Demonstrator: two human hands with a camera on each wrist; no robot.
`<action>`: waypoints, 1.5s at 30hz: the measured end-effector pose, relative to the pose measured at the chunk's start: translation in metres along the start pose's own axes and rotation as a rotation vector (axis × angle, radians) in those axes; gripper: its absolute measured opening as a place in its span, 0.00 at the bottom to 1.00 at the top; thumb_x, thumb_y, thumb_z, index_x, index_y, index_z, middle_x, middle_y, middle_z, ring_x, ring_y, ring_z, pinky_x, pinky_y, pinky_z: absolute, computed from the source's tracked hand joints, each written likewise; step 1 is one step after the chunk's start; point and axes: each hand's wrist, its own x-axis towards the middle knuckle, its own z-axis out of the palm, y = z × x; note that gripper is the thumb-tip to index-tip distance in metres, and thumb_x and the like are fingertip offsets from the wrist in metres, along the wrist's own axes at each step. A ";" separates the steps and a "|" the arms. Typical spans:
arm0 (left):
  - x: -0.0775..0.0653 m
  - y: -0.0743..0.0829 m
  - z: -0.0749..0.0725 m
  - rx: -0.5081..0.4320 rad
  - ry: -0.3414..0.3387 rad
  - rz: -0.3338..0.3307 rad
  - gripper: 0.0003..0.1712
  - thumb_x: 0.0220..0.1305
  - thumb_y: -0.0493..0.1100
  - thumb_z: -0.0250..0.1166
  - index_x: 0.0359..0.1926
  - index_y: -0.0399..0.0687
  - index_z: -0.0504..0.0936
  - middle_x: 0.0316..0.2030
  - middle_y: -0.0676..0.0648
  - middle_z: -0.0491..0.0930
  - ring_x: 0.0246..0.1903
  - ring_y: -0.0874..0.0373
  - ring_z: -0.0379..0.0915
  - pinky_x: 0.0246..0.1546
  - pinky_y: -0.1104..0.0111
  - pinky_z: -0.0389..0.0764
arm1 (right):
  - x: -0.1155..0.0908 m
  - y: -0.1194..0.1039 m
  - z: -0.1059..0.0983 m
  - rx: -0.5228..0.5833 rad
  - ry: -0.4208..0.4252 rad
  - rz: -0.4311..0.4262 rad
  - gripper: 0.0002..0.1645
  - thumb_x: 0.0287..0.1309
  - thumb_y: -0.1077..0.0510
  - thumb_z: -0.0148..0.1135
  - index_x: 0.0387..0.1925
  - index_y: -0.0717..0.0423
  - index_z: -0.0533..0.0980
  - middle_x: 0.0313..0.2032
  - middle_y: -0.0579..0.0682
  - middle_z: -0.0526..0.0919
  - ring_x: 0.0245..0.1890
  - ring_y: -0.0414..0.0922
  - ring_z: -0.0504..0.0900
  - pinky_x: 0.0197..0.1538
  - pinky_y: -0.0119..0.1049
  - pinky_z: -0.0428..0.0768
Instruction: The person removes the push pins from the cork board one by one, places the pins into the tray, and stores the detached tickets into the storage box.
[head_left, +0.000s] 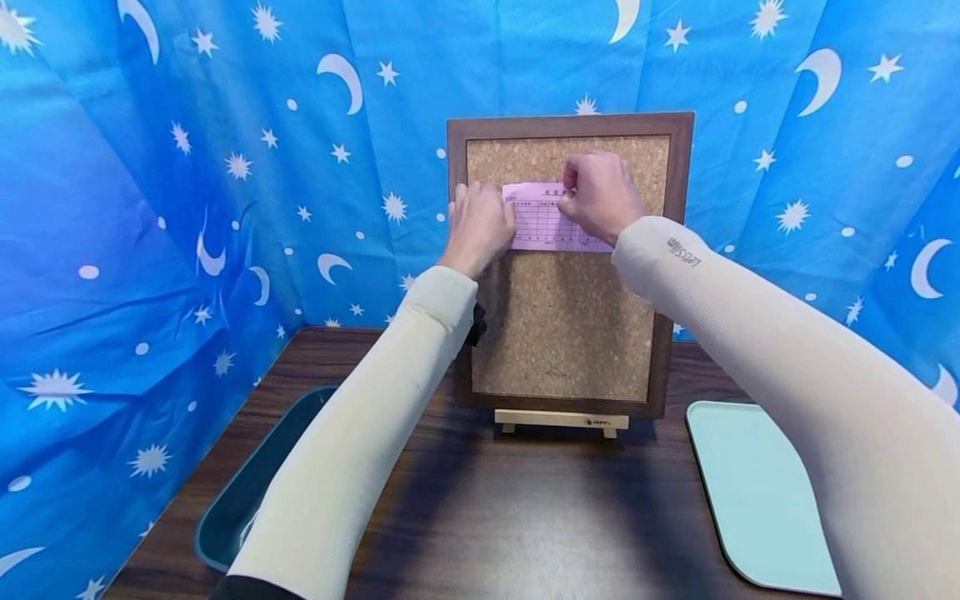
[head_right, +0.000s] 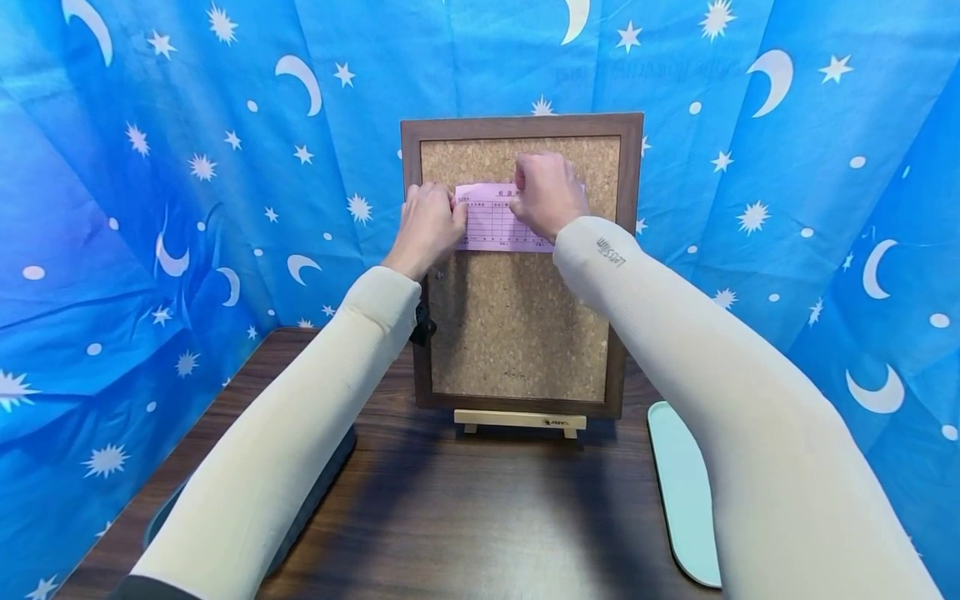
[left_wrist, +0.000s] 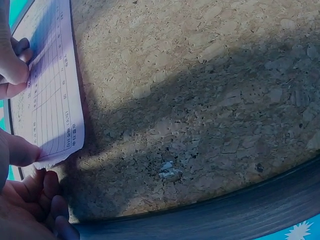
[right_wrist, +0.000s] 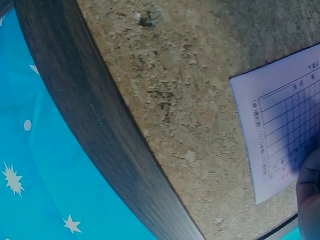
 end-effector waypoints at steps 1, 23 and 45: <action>0.000 0.000 0.000 0.000 -0.001 -0.001 0.17 0.70 0.49 0.48 0.37 0.41 0.76 0.44 0.43 0.73 0.46 0.48 0.62 0.44 0.59 0.65 | 0.000 0.001 -0.001 0.006 -0.003 0.000 0.04 0.49 0.64 0.60 0.29 0.60 0.74 0.30 0.53 0.78 0.35 0.51 0.74 0.41 0.42 0.70; 0.002 0.008 -0.001 -0.012 -0.008 -0.001 0.16 0.71 0.49 0.48 0.37 0.42 0.76 0.44 0.43 0.73 0.47 0.48 0.62 0.46 0.59 0.65 | -0.012 0.014 -0.003 0.025 0.082 -0.041 0.05 0.51 0.62 0.61 0.30 0.60 0.74 0.32 0.53 0.75 0.35 0.49 0.73 0.40 0.40 0.70; 0.000 0.003 -0.007 -0.088 0.001 -0.002 0.15 0.71 0.48 0.47 0.37 0.42 0.74 0.41 0.43 0.76 0.46 0.47 0.67 0.48 0.59 0.67 | -0.031 0.033 -0.007 0.075 0.137 -0.155 0.04 0.48 0.67 0.57 0.29 0.60 0.73 0.31 0.52 0.73 0.31 0.47 0.72 0.37 0.37 0.70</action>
